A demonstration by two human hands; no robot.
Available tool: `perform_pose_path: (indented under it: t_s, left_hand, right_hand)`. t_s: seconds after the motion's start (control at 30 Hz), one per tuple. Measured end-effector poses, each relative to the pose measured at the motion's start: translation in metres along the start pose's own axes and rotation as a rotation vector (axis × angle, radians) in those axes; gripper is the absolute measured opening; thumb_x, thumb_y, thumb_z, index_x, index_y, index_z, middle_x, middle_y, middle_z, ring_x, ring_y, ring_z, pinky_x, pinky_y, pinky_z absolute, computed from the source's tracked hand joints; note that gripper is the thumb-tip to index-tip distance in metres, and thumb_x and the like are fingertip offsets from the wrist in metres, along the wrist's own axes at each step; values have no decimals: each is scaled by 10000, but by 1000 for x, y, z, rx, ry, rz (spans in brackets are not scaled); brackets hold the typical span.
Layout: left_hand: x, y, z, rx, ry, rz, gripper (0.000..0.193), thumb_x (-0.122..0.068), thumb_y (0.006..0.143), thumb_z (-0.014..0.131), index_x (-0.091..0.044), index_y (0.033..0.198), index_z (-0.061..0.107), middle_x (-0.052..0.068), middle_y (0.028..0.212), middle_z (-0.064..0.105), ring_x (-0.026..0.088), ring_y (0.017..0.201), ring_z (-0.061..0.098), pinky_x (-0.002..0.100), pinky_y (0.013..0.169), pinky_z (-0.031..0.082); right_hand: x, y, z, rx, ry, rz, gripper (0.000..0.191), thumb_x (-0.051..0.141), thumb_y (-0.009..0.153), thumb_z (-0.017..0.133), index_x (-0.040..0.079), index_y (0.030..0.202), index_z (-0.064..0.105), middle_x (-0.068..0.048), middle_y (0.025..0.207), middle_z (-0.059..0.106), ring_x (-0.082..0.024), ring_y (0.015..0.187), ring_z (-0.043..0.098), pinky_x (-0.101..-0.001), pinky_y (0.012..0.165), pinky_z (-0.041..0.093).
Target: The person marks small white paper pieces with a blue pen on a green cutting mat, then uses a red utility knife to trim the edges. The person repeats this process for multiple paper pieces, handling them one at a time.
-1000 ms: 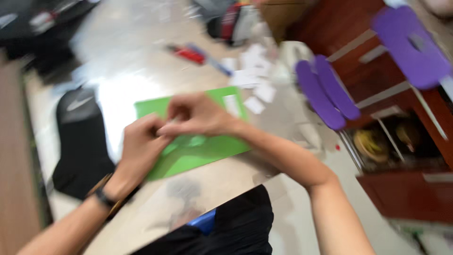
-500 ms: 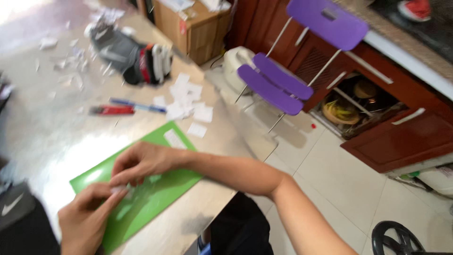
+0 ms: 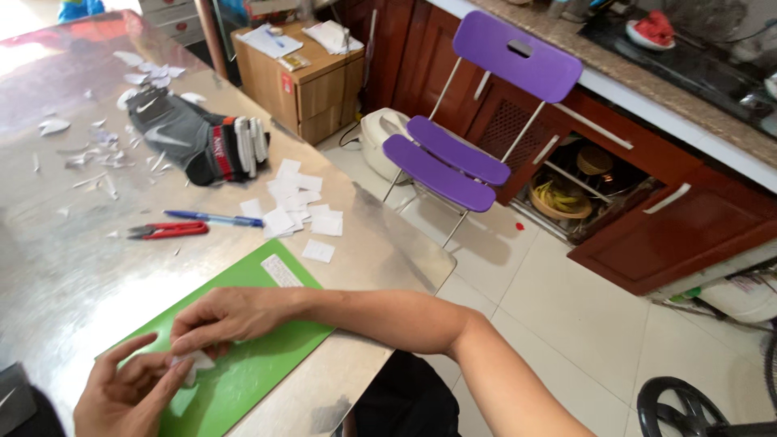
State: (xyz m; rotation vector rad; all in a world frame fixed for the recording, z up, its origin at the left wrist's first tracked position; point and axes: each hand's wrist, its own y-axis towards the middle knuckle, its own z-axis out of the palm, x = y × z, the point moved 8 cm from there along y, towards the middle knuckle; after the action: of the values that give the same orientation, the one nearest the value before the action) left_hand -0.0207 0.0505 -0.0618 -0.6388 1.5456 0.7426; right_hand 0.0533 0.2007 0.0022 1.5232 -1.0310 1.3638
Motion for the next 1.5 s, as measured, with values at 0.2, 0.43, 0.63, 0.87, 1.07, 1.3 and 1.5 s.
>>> perform_pose_path:
  t_s: [0.2, 0.43, 0.63, 0.87, 1.07, 1.3, 1.5]
  left_hand:
    - [-74, -6, 15, -10, 323, 24, 371, -3, 849, 747, 9, 1215, 684, 152, 969, 758, 203, 913, 730, 327, 821, 588]
    - [-150, -9, 46, 98, 774, 642, 120, -94, 818, 764, -73, 935, 772, 69, 1001, 718, 253, 953, 662, 392, 859, 509]
    - [-138, -8, 80, 269, 1057, 822, 171, -102, 824, 712, -74, 977, 782, 47, 982, 706, 224, 970, 662, 379, 916, 496]
    - [-125, -9, 82, 398, 1113, 805, 287, -263, 938, 724, -27, 1101, 722, 89, 1090, 661, 237, 1042, 629, 392, 963, 483]
    - [-122, -22, 77, 384, 1164, 802, 714, -556, 946, 559, 31, 1351, 596, 153, 1294, 598, 267, 1263, 555, 433, 1078, 413]
    - [-119, -23, 72, 419, 1125, 697, 781, -630, 1014, 442, 49, 1385, 549, 174, 1271, 550, 283, 1291, 497, 475, 1139, 361]
    - [-123, -23, 71, 379, 1055, 708, 728, -609, 1014, 500, 39, 1334, 585, 167, 1268, 548, 285, 1325, 492, 478, 1142, 369]
  right_hand:
    - [4, 4, -35, -147, -233, 13, 339, 360, 1022, 619, 75, 1186, 702, -21, 972, 746, -112, 806, 729, -275, 728, 619]
    - [86, -19, -166, -538, -673, -113, 130, 116, 958, 722, 47, 1067, 742, -68, 976, 769, -131, 857, 719, -291, 795, 601]
    - [90, -35, -176, -690, -986, 101, 222, 284, 847, 848, 84, 929, 797, -92, 861, 730, -218, 768, 687, -362, 696, 533]
    - [91, -24, -180, -744, -1109, -173, 46, 64, 1007, 732, 18, 1005, 735, -112, 905, 714, -222, 787, 704, -355, 716, 539]
    - [86, -46, -199, -659, -395, -363, 48, 21, 1141, 688, -23, 1141, 706, -98, 974, 710, -105, 742, 650, -227, 640, 526]
    - [52, -35, -163, -444, 455, -259, 241, 281, 1173, 614, 62, 1085, 667, -33, 707, 635, -86, 513, 538, -198, 462, 386]
    - [12, -29, -122, -360, 642, 57, 170, 275, 1140, 577, 145, 1032, 595, 5, 785, 599, -49, 532, 513, -189, 495, 373]
